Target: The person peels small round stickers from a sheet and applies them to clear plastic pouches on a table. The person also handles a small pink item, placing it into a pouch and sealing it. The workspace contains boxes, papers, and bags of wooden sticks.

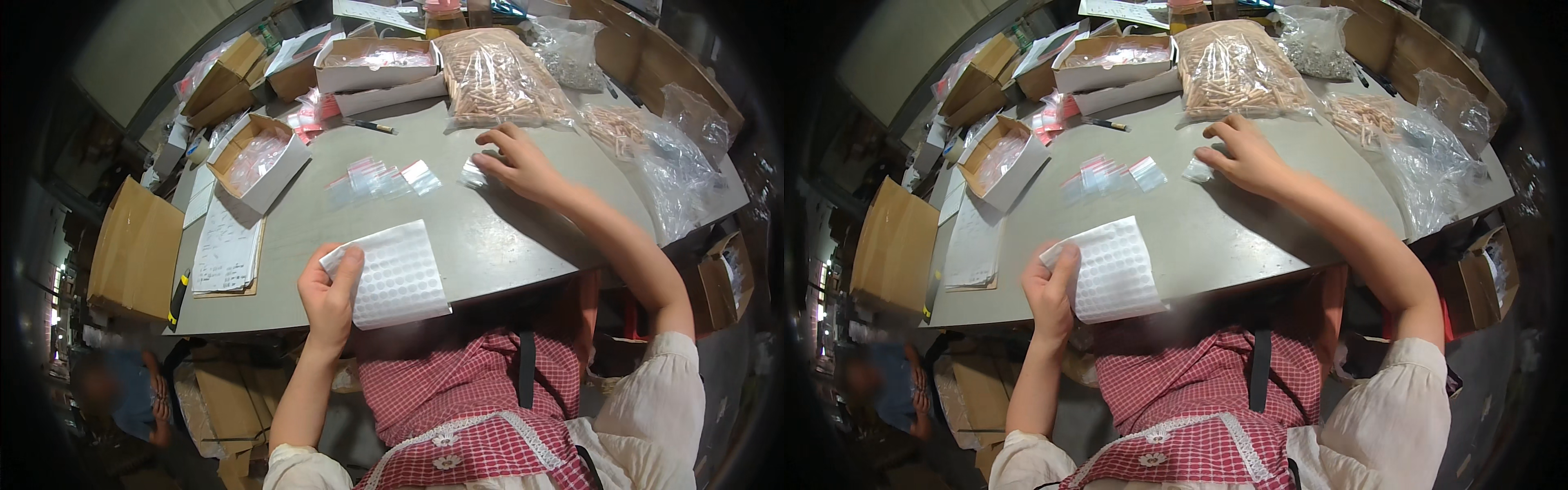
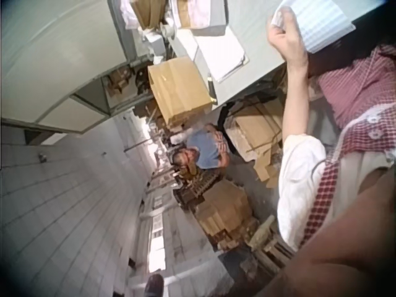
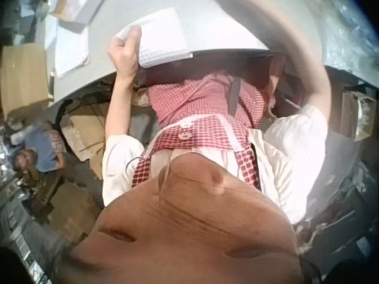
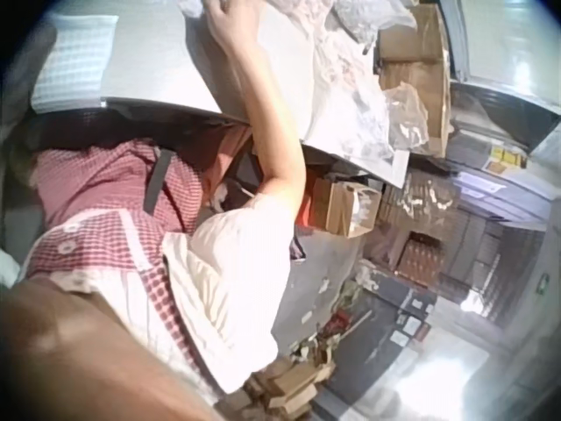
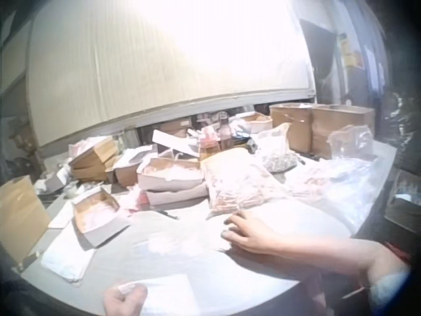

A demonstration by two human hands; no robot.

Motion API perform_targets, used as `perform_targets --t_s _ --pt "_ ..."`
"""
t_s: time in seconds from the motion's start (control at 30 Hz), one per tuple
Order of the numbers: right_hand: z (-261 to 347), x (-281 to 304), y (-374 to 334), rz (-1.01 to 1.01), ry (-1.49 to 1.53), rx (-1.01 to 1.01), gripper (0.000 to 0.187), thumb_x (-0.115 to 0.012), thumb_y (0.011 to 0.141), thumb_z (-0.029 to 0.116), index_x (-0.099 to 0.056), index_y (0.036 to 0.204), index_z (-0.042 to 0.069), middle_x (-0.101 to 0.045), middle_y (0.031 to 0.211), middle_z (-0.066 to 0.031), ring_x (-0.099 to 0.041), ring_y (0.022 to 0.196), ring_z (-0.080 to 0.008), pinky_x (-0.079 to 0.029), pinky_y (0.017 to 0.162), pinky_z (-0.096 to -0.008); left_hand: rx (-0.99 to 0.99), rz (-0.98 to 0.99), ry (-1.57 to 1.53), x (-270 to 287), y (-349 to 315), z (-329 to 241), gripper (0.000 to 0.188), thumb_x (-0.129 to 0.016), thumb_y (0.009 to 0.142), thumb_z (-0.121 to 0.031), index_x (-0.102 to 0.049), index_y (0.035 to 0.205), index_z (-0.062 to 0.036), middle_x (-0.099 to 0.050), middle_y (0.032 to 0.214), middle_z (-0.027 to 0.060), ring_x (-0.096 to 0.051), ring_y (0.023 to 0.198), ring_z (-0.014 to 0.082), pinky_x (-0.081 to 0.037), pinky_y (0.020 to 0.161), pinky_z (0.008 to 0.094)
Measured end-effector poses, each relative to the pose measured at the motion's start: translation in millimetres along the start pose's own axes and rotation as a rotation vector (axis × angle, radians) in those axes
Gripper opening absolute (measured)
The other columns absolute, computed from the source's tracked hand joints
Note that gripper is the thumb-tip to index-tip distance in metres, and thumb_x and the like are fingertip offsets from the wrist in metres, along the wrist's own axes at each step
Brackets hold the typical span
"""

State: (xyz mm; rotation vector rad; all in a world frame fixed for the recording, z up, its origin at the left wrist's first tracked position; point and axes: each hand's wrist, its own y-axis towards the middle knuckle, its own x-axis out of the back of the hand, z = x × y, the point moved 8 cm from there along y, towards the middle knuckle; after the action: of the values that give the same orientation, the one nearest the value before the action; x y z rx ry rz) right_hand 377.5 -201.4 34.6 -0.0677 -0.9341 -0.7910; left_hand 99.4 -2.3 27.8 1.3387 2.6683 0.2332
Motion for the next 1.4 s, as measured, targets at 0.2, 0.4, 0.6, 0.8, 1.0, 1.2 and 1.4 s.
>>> perform_targets --t_s 0.2,0.4,0.6,0.8,1.0,1.2,1.4 --pt "8.7 -23.8 39.2 0.247 -0.089 -0.013 0.028 -0.076 0.087 0.025 -0.065 0.097 0.001 -0.068 0.089 -0.0123 -0.066 0.09 -0.0324 -0.053 0.083 -0.042 0.121 0.194 0.018 -33.2 18.2 0.6 0.015 -0.069 0.099 -0.015 -0.069 0.101 0.0002 -0.07 0.088 0.0015 -0.062 0.077 0.0071 -0.049 0.069 0.0233" --pt "-7.5 -32.9 32.0 0.233 0.733 -0.224 0.017 -0.076 0.09 0.012 -0.062 0.094 0.003 -0.065 0.079 -0.0027 -0.061 0.063 -0.0104 -0.049 0.055 -0.0254 0.264 0.347 0.032 -47.8 41.3 3.5 0.014 -0.069 0.098 -0.014 -0.069 0.099 0.0001 -0.071 0.09 0.0032 -0.064 0.077 0.0076 -0.051 0.068 0.0236" --pt "-3.6 -14.3 32.5 0.211 0.526 -0.323 0.035 -0.078 0.092 0.03 -0.068 0.078 0.0 -0.061 0.061 -0.0033 -0.06 0.051 -0.0117 -0.047 0.046 -0.027 0.364 0.507 0.02 -68.9 77.3 24.2 0.015 -0.069 0.098 -0.014 -0.069 0.099 0.0005 -0.071 0.09 0.0033 -0.064 0.076 0.0072 -0.052 0.067 0.0236" --pt "-0.7 -3.9 43.4 0.212 0.087 -0.299 0.056 -0.07 0.094 0.052 -0.074 0.076 0.0 -0.059 0.057 -0.0027 -0.058 0.051 -0.0151 -0.046 0.051 -0.0335 0.375 0.483 -0.032 -82.7 97.0 38.5 0.015 -0.07 0.098 -0.014 -0.068 0.1 0.0008 -0.07 0.088 0.0027 -0.064 0.075 0.0077 -0.052 0.066 0.0242" --pt "25.5 18.9 21.8 0.073 0.359 -0.24 0.052 -0.068 0.095 0.054 -0.076 0.094 0.003 -0.07 0.079 -0.0067 -0.065 0.075 -0.0145 -0.05 0.066 -0.0314 0.347 0.381 -0.118 -67.4 99.9 37.7 0.016 -0.071 0.098 -0.012 -0.067 0.102 0.0029 -0.07 0.091 0.0035 -0.065 0.077 0.0082 -0.053 0.068 0.0245" --pt "46.2 -36.4 -0.2 0.397 0.756 -0.231 0.025 -0.079 0.091 0.017 -0.066 0.104 -0.001 -0.07 0.084 -0.0046 -0.067 0.074 -0.0109 -0.053 0.063 -0.0254 0.333 0.38 -0.146 -68.5 99.9 19.3 0.022 -0.071 0.097 -0.012 -0.067 0.112 0.0043 -0.073 0.099 0.007 -0.068 0.083 0.0108 -0.056 0.074 0.0251" --pt "54.5 -28.2 2.9 0.26 0.823 -0.183 0.028 -0.077 0.093 0.018 -0.067 0.11 -0.002 -0.069 0.084 -0.0024 -0.063 0.072 -0.0078 -0.051 0.065 -0.0246 0.286 0.432 -0.036 -61.6 100.4 21.2 0.032 -0.073 0.092 -0.002 -0.064 0.122 0.0048 -0.073 0.108 0.0089 -0.07 0.096 0.0137 -0.056 0.085 0.0276"
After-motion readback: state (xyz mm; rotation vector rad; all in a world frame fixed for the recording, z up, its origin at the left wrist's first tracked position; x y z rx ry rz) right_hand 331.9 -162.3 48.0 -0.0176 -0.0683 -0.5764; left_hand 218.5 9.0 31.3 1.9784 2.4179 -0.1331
